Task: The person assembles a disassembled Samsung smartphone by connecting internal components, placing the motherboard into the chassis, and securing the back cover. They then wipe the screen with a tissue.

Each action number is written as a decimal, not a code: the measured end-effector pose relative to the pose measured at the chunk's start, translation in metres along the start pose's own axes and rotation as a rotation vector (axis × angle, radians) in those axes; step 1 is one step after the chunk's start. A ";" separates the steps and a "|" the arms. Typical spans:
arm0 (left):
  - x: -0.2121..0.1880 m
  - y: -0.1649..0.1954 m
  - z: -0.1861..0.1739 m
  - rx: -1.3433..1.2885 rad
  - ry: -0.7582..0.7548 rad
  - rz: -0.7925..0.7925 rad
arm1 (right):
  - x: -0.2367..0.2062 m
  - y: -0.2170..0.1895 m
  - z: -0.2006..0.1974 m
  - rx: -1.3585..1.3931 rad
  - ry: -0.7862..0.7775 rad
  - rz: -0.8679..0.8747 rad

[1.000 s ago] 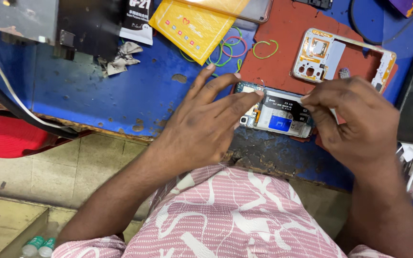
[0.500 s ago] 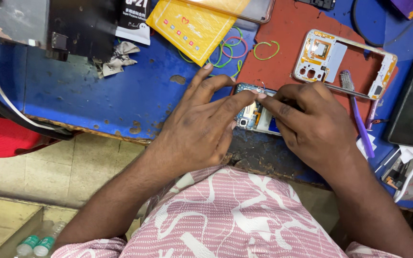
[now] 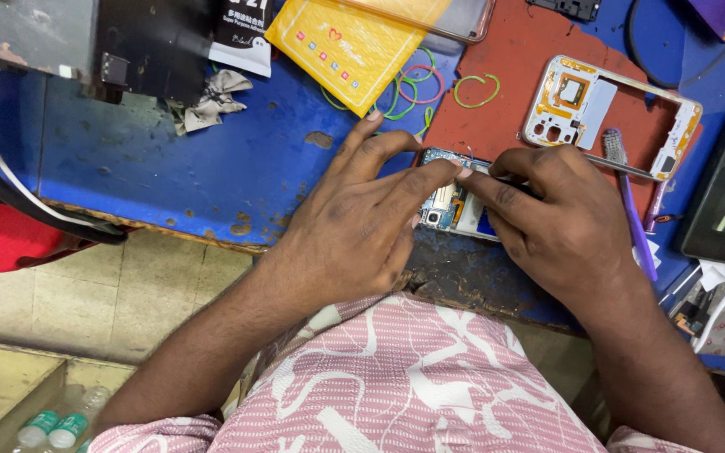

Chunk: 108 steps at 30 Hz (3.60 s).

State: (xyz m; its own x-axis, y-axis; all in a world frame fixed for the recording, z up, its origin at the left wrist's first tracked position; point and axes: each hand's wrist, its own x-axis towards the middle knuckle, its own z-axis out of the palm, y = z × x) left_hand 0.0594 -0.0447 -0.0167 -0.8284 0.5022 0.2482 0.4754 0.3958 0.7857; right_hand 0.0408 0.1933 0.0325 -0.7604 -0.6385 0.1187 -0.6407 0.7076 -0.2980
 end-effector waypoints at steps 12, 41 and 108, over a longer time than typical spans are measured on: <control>0.000 -0.001 0.001 -0.012 0.001 -0.001 | -0.004 0.000 -0.004 0.096 -0.038 0.148; 0.000 0.002 -0.001 -0.010 -0.001 -0.008 | -0.001 0.000 -0.007 0.033 -0.124 0.110; -0.002 0.001 -0.002 0.021 0.007 -0.015 | 0.000 -0.013 -0.007 -0.081 -0.052 -0.070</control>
State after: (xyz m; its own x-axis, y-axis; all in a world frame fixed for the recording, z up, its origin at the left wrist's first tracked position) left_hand 0.0606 -0.0468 -0.0150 -0.8375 0.4909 0.2402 0.4687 0.4190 0.7777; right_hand 0.0485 0.1866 0.0427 -0.7082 -0.7007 0.0871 -0.7003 0.6813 -0.2131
